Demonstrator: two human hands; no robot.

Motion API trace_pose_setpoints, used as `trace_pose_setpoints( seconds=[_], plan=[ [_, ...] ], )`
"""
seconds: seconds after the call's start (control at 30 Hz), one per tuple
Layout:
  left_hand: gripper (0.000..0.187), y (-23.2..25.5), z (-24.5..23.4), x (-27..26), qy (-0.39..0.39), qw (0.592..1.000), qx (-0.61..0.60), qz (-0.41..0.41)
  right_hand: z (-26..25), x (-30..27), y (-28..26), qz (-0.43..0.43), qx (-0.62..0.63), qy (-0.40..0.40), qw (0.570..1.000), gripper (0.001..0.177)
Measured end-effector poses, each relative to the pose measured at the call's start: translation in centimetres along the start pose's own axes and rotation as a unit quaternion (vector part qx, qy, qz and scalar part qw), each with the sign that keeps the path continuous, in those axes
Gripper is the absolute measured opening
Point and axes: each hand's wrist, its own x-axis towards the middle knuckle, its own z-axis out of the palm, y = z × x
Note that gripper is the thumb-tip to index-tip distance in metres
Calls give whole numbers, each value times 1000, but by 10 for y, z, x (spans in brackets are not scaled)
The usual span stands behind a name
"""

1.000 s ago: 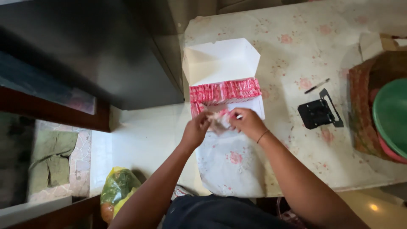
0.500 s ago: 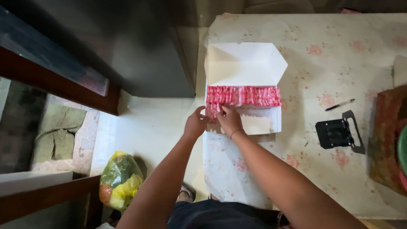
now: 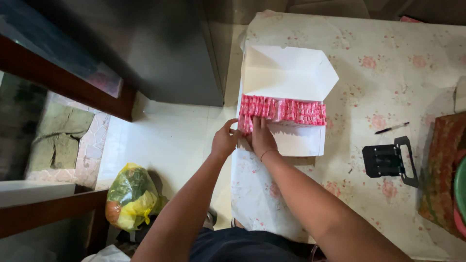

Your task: The person repeatedly takes individually wrapped snack packets from a red-and-white checkered basket, turns them over in their hands, and places them into a white cardboard box on a table. The process is repeated multiple times throughout the clip.

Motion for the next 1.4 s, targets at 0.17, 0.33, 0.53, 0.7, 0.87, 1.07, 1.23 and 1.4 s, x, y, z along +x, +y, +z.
trace_pose_setpoints(
  seconds=[0.17, 0.33, 0.53, 0.7, 0.87, 1.07, 1.23, 1.4],
  plan=[
    [56, 0, -3, 0, -16, 1000, 0, 18, -18, -8, -13, -38, 45, 40, 997, 74],
    [52, 0, 0, 0, -21, 999, 30, 25, -34, -17, -6, -63, 123, 8, 990, 80],
    [46, -24, 17, -29, -14, 995, 30, 91, -14, -38, 28, -109, 191, 13, 975, 74],
    [45, -14, 14, -38, -13, 997, 41, 61, -12, -45, 30, -56, 144, -5, 988, 73],
    [40, -21, 14, -32, -29, 995, 79, 58, -23, -28, 25, -25, 131, -26, 991, 70],
    [57, 0, 6, -35, -11, 993, 100, 63, -45, -29, 14, -54, 157, -23, 986, 76],
    [55, -1, 8, -35, 18, 995, 81, 46, -51, -31, 13, -60, 174, -14, 983, 68],
    [53, -11, 11, -40, 49, 993, 80, 70, -40, -35, 29, -84, 170, 1, 982, 57]
  ],
)
